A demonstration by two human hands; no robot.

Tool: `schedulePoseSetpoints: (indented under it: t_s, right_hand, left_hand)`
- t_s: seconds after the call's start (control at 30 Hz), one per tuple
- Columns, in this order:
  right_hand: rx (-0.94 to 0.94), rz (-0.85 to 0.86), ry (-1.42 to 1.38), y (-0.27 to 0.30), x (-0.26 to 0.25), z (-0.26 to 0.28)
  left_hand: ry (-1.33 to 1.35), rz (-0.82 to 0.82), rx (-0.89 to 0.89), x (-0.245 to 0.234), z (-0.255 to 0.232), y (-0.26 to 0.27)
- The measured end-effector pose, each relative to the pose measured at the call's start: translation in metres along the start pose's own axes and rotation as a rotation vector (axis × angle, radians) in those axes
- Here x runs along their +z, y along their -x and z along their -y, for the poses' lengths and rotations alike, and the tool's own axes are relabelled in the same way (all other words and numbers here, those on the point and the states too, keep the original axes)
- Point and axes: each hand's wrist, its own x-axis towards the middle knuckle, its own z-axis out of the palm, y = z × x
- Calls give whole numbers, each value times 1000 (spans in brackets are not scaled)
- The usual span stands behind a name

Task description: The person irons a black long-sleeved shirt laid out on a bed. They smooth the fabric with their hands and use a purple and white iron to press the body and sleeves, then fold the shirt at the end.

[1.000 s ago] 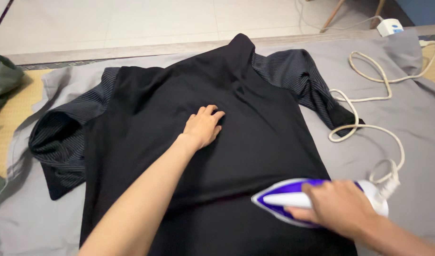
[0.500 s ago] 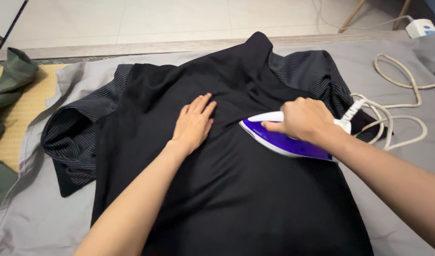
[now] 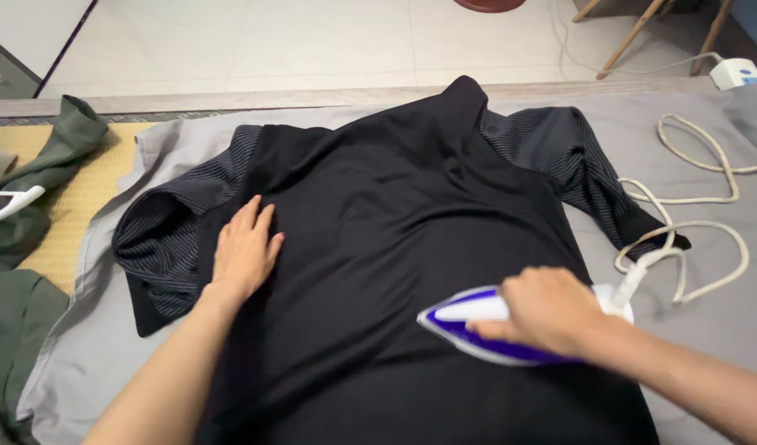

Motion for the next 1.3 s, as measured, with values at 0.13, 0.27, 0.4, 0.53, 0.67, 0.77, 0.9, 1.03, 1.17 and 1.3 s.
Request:
schedulePoseSetpoints:
  t_s: [0.13,0.27,0.4,0.53,0.67,0.77,0.9,1.03,1.17,1.3]
  right_hand:
    - [-90,85,13,30,14,29]
    - [-164,145,26,39,22,45]
    - [-192,-9,73,20,24,47]
    - [-212,-153,99,-29,9,48]
    - [-178,-207,117,-76,-12,52]
    - [-135,-214,101,-107,-25,56]
    - [-123,-171,88,-126,-36,55]
    - [-120,-123,24,-121,-37,55]
    - [-181,-60,47,-92,-27,58]
    - [-233,-35,78,-53,-11,73]
  left_hand:
    - [-59,-40,66,-19,12,10]
    - [-51,-114,-14,-45,9,20]
    - [10,-232,-214,-53,7,19]
    - [158,-318,-420,-37,18,18]
    - [369,-302,-636,-14,41,17]
    - [360,-122,-790,-3,70,9]
    - [454,-24,-881,-4,89,-7]
    - [590,-209,-981,-28,87,-16]
    - [547,-162,-968,-44,80,-14]
    - [564,-194,-932,-38,82,-7]
